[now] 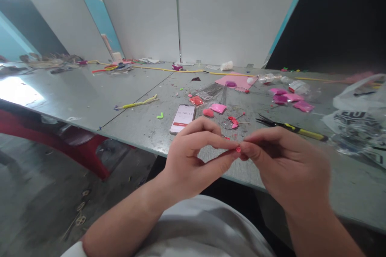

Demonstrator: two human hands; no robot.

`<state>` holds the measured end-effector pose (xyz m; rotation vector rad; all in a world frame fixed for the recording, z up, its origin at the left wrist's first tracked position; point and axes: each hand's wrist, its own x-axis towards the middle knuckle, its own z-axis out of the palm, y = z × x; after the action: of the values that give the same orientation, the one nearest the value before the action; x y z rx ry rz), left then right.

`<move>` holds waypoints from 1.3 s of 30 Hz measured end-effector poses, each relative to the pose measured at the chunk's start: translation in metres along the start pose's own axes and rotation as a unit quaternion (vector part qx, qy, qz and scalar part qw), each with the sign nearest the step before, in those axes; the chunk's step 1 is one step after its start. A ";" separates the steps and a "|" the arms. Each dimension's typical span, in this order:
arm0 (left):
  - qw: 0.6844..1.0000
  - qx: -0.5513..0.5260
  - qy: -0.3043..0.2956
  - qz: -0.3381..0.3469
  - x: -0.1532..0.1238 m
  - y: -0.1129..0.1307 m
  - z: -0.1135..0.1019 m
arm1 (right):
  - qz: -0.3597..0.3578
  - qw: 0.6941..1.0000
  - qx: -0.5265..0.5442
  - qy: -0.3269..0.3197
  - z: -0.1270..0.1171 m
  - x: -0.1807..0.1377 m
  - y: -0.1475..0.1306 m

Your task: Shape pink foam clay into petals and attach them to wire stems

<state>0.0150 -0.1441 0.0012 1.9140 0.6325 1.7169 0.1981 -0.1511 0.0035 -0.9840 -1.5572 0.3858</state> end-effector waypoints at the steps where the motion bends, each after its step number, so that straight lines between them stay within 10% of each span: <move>1: 1.000 -0.001 0.003 -0.002 0.000 0.000 0.000 | 0.013 1.000 0.010 -0.006 0.001 -0.001 -0.001; 22: 0.998 -0.029 0.034 -0.045 0.003 -0.001 0.001 | -0.015 0.987 0.146 -0.065 0.010 -0.023 -0.009; 35: 0.999 0.011 0.014 -0.051 0.002 -0.008 -0.002 | -0.128 0.991 -0.021 -0.017 0.009 -0.032 0.005; 39: 0.994 0.090 -0.059 0.020 0.006 -0.033 -0.017 | -0.053 0.995 -0.028 0.075 0.006 -0.029 0.023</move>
<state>-0.0015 -0.1134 -0.0136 2.1486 0.7310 1.6020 0.1994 -0.1581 -0.0334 -0.9482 -1.4833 0.1904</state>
